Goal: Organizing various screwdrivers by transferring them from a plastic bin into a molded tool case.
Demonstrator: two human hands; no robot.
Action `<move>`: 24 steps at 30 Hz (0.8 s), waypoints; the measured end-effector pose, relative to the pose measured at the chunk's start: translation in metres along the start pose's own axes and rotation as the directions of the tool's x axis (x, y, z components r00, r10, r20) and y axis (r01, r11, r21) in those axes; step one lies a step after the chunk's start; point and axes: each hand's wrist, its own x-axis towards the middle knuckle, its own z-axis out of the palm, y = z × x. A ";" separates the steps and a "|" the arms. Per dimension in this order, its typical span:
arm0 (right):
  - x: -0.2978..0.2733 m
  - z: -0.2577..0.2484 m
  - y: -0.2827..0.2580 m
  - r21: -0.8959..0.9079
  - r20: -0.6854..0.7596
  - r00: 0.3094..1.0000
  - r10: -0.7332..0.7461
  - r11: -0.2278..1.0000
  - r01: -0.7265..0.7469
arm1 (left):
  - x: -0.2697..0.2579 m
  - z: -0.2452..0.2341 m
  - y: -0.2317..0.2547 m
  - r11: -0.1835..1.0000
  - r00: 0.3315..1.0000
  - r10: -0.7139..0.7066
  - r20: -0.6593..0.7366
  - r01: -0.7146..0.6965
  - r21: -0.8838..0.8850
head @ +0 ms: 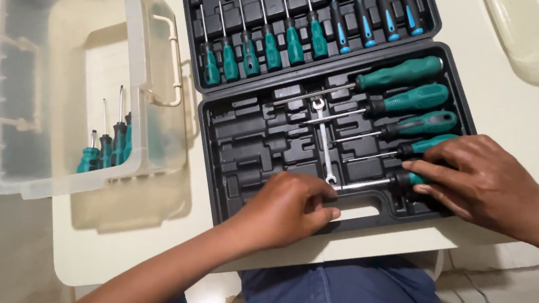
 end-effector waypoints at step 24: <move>0.002 -0.007 0.009 -0.154 0.076 0.997 0.033 0.988 -0.021 | 0.012 0.039 -0.027 0.943 0.936 0.276 -0.219 -0.219 0.250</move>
